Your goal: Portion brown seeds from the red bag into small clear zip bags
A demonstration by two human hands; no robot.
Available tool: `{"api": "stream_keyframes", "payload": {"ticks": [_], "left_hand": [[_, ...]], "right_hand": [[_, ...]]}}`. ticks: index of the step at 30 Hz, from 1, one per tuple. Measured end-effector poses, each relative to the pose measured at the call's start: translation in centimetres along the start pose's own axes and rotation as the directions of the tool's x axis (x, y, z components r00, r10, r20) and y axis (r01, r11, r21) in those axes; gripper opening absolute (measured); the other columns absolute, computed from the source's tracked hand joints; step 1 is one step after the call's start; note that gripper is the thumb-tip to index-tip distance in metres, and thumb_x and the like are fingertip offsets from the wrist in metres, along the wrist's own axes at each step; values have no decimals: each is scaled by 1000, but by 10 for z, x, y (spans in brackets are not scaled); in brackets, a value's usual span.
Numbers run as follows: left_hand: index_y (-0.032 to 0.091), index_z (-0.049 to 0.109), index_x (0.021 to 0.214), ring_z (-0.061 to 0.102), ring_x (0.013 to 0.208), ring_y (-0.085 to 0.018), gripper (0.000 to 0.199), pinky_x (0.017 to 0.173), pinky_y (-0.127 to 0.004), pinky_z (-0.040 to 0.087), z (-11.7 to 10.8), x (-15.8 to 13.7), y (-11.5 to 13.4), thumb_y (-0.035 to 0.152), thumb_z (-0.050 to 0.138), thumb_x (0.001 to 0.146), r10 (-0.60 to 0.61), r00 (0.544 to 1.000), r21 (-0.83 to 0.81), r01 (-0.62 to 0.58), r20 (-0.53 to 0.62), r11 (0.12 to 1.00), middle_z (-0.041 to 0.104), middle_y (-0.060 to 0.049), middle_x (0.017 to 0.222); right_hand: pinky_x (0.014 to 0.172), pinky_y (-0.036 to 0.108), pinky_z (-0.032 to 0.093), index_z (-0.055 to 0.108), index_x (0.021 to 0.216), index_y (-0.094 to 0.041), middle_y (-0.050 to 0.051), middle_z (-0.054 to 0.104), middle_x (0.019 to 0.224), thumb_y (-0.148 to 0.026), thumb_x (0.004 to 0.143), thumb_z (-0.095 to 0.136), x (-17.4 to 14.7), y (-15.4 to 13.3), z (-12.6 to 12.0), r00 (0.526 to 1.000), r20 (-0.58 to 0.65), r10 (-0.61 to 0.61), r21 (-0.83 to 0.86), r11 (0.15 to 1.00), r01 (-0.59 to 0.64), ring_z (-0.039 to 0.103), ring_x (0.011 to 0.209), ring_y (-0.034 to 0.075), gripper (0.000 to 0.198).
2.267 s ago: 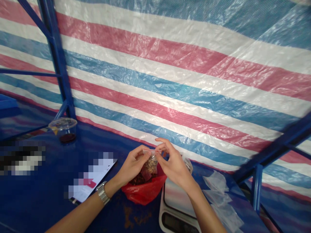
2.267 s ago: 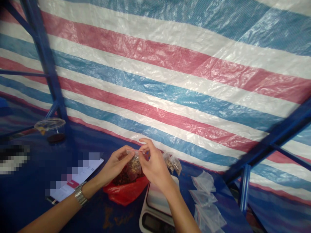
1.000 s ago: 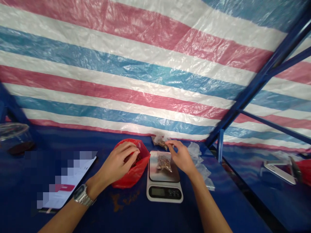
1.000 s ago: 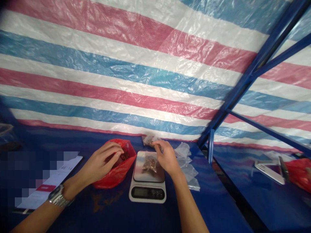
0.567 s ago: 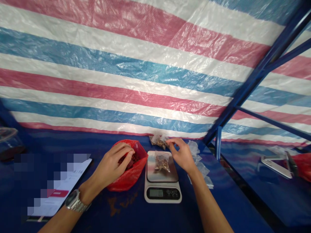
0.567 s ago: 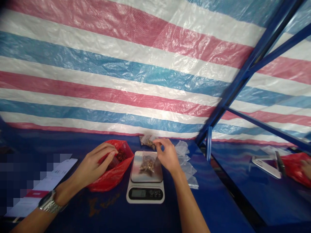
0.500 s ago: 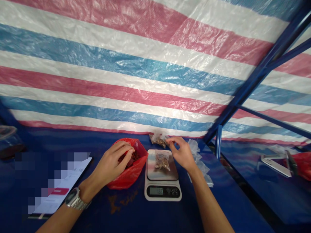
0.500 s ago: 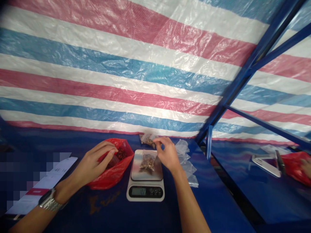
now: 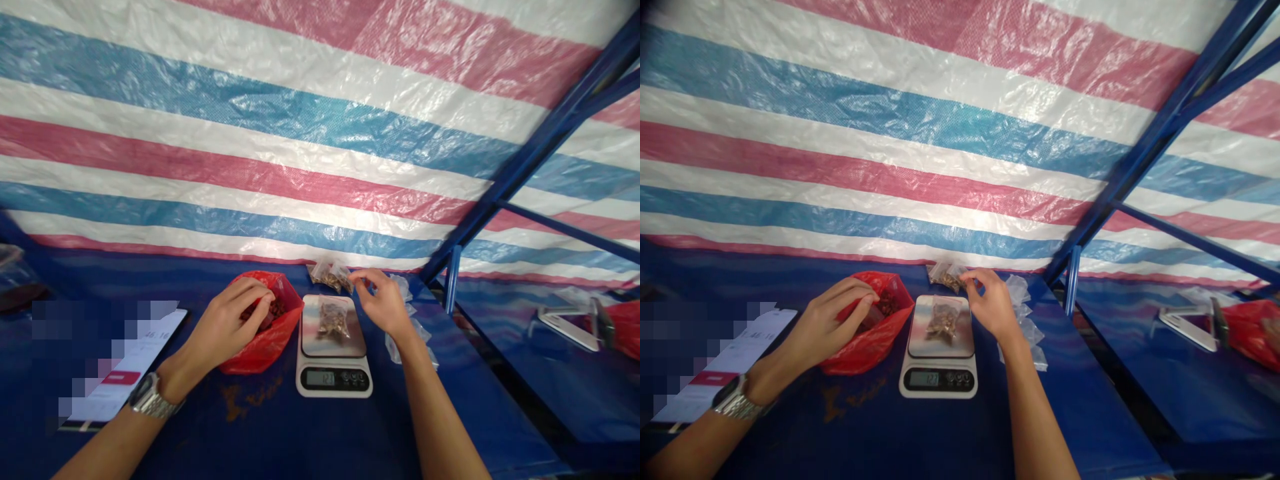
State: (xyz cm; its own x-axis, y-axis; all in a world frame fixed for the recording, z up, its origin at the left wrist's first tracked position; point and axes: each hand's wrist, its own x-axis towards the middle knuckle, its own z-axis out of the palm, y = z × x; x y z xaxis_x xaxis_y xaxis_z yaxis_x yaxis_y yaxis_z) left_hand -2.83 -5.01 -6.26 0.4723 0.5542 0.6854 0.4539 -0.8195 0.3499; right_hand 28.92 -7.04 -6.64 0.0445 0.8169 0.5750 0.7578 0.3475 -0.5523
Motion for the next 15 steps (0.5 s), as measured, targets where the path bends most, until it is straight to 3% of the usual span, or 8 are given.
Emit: {"api": "stream_keyframes", "payload": {"ticks": [6, 9, 12, 15], "left_hand": [[20, 67, 95, 67, 91, -16, 16, 87, -27, 51, -2, 0, 5, 16, 52, 100, 6, 1000, -12, -6, -13, 1000, 70, -2, 94], [20, 65, 92, 67, 86, -15, 15, 83, -26, 51, -2, 0, 11, 15, 52, 99, 16, 1000, -24, -16, 4, 1000, 70, -2, 92], [20, 65, 93, 67, 83, -14, 15, 80, -24, 51, 0, -2, 19, 14, 52, 99, 45, 998, -27, -44, 54, 999, 71, -2, 91], [20, 66, 93, 68, 83, -15, 16, 78, -25, 51, 5, -4, 27, 17, 52, 101, 79, 982, -6, -79, 174, 997, 71, -2, 90]], "right_hand": [[90, 40, 50, 77, 98, -24, 6, 75, 98, -24, 94, 58, -4, 13, 3, 975, 220, 14, -81, 997, 4, 65, 96, 25, 19], [93, 42, 49, 78, 96, -24, 7, 75, 96, -24, 94, 59, -5, 16, 3, 968, 248, 29, -136, 991, 5, 64, 98, 27, 19], [93, 41, 50, 79, 98, -24, 7, 73, 95, -27, 95, 60, -7, 13, 3, 960, 278, 30, -149, 989, 12, 63, 98, 26, 19], [94, 41, 50, 79, 100, -24, 8, 70, 97, -30, 95, 63, -9, 9, 4, 942, 333, 35, -147, 989, 15, 63, 99, 25, 18]]}}
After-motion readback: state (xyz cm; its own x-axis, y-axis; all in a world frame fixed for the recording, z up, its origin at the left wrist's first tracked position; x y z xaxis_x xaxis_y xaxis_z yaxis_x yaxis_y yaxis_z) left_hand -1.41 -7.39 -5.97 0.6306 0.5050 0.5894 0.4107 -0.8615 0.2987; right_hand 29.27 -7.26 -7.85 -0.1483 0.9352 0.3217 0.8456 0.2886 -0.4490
